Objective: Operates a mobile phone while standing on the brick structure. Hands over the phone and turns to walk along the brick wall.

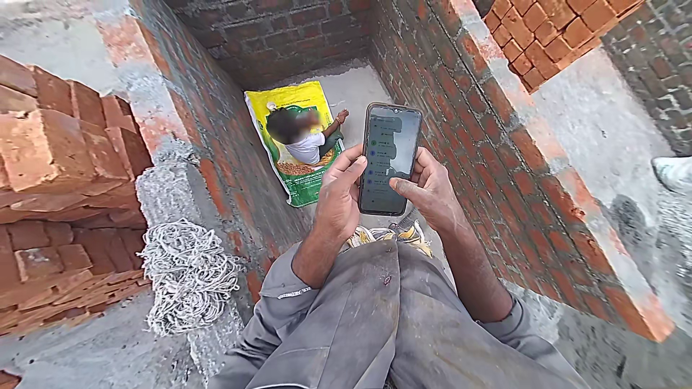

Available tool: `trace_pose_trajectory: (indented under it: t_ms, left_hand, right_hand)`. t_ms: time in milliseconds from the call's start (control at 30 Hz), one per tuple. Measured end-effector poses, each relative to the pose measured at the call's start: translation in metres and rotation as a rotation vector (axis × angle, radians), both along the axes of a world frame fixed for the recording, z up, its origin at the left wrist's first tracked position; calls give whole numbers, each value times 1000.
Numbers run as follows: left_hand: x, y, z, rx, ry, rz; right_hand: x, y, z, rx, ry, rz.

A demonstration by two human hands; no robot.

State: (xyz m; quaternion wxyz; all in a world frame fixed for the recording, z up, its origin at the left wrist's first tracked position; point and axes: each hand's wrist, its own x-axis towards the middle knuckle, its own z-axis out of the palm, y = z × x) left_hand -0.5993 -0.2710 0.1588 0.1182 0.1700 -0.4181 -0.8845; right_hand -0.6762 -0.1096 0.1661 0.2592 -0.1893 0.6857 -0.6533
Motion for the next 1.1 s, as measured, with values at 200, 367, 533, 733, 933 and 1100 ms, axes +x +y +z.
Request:
trace_pose_trajectory:
  t_ms: [200,367,533,733,933,1100]
  left_hand:
    - [1,1,2,8,-6,4]
    - [1,2,0,-2,-2,-7]
    - [1,3,2,5,-7,5]
    - [2,4,2,-2,-13,6]
    - [3,7,1,11,-19,21]
    - [4,7,0,9,-25,26]
  right_hand:
    - [0,0,0,-19,-11,-15]
    - [1,1,-1,-36,-20,-24]
    - [2,3,0,-23,-5,2]
    - [2,4,-2,-7,-9,6]
    - [1,4,-4,-28,-28,-17]
    - [1,4,-5,-29,-29,-12]
